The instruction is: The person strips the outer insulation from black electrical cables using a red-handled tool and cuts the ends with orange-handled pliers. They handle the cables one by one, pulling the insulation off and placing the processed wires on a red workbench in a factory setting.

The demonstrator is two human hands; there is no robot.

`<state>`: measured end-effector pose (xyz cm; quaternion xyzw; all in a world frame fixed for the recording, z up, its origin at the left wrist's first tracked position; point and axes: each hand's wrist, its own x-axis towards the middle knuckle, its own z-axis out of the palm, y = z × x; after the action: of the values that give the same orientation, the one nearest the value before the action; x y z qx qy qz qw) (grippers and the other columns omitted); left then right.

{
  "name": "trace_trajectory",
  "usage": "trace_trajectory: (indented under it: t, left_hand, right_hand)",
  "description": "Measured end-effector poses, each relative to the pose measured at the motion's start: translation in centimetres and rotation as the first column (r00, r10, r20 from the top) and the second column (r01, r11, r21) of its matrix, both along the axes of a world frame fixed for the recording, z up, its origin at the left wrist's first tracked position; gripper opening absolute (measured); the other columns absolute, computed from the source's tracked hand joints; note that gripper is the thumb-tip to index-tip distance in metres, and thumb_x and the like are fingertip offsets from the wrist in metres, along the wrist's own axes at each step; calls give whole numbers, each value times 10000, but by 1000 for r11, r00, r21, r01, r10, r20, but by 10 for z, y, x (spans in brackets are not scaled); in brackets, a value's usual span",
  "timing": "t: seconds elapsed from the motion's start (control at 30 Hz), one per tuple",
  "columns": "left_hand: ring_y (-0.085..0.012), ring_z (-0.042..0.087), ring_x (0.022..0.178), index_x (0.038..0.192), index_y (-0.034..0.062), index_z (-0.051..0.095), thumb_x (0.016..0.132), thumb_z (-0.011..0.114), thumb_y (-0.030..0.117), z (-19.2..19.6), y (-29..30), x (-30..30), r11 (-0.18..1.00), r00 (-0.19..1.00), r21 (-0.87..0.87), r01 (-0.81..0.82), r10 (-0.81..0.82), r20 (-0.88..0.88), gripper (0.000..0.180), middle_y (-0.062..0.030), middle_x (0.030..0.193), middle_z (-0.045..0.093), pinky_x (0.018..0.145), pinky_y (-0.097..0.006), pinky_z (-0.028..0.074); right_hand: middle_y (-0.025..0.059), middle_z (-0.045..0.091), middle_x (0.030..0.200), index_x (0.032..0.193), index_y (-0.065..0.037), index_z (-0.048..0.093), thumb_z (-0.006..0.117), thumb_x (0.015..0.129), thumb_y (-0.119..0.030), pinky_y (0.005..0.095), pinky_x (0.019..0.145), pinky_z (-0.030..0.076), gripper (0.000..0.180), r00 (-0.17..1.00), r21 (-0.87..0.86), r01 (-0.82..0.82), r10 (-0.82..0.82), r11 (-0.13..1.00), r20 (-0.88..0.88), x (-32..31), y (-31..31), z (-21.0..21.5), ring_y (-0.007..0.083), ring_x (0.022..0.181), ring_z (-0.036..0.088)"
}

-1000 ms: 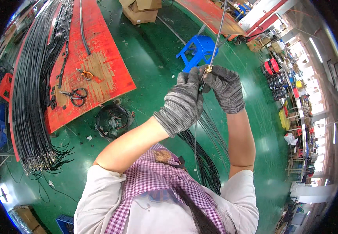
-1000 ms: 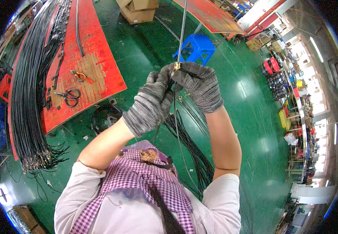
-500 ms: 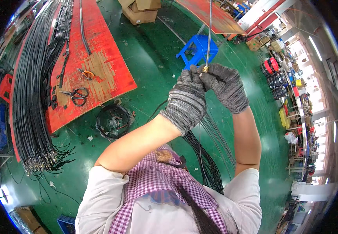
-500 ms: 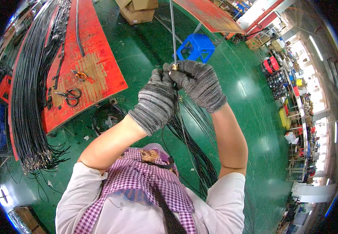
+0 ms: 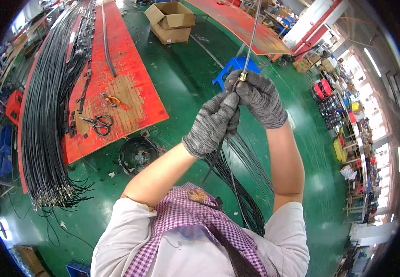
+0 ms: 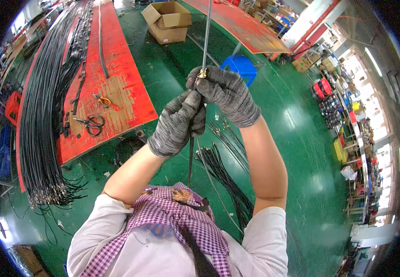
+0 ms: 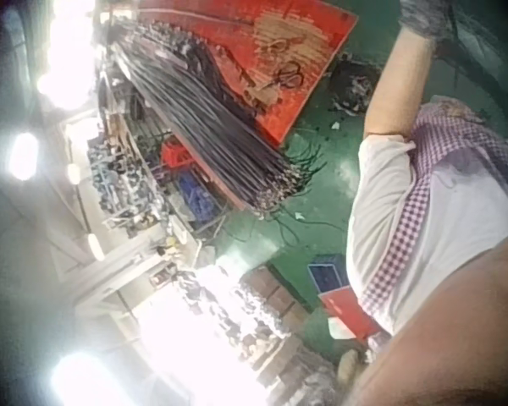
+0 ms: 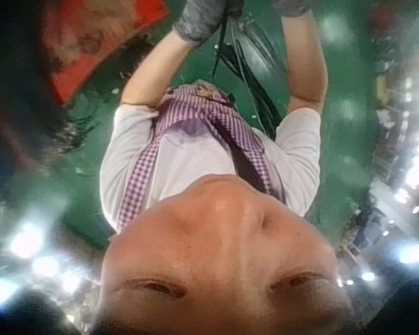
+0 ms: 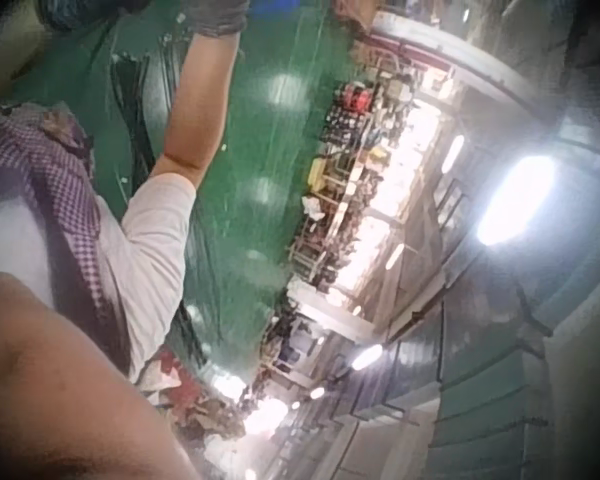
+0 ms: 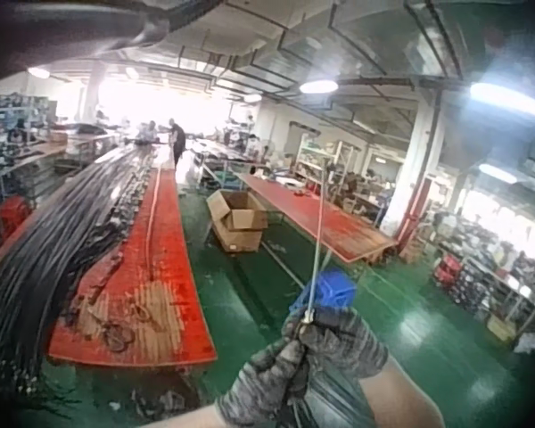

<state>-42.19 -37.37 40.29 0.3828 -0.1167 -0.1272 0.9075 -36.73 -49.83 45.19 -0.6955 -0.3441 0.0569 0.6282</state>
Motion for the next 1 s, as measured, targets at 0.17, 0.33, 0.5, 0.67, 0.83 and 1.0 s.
trace_trajectory:
  t: [0.17, 0.33, 0.5, 0.67, 0.83, 1.0]
  left_hand:
    - [-41, 343, 466, 1073, 73, 454, 869, 416, 250, 4, 12, 0, 925, 925, 126, -360, 336, 178, 272, 29, 567, 405, 413, -181, 290]
    - [-25, 350, 504, 1185, 79, 399, 870, 420, 210, -18, 26, 11, 822, 815, 106, -559, 521, 255, 342, 45, 629, 437, 432, -166, 289]
    - [-20, 355, 529, 1180, 66, 407, 874, 405, 170, -28, 46, 10, 829, 817, 27, -559, 545, 191, 323, 51, 685, 447, 451, -155, 298]
    - [-41, 423, 613, 1130, 50, 436, 860, 410, 123, -59, 77, 43, 779, 802, 189, -598, 586, 121, 281, 1, 789, 487, 500, -176, 367]
    - [-148, 430, 495, 799, 100, 470, 748, 480, 165, -88, 212, 122, 92, 302, 343, -935, 716, 629, 84, -30, 621, 453, 413, -278, 336]
    - [-152, 340, 382, 601, 144, 428, 785, 489, 293, 23, 312, 93, 215, 214, 24, -976, 976, -43, 245, 1, 463, 359, 357, -294, 256]
  right_hand:
    - [22, 576, 815, 904, -19, 563, 540, 784, -152, 229, 704, 423, 180, 991, 25, 80, -82, 997, 110, -3, 30, -2, 91, 769, 517]
    - [31, 574, 814, 891, -16, 565, 536, 785, -168, 234, 717, 412, 188, 981, 8, 103, -103, 995, 165, 2, 63, -13, 99, 780, 511]
    - [39, 570, 807, 881, -13, 565, 534, 785, -198, 240, 709, 409, 210, 988, 8, 119, -119, 993, 93, 11, 84, -38, 111, 777, 507]
    - [80, 573, 929, 1004, -20, 544, 532, 795, -198, 246, 748, 403, 275, 987, -19, 146, -147, 989, -67, 34, 113, -77, 122, 855, 509]
    - [138, 498, 1073, 1149, -7, 400, 582, 742, -276, 273, 822, 378, 521, 849, -293, 84, 85, 952, 521, 45, 153, -175, 189, 961, 482]
    - [156, 544, 936, 1087, -10, 447, 556, 732, -286, 337, 772, 404, 463, 947, -482, -320, 281, 815, -153, -10, 160, -225, 281, 878, 524]
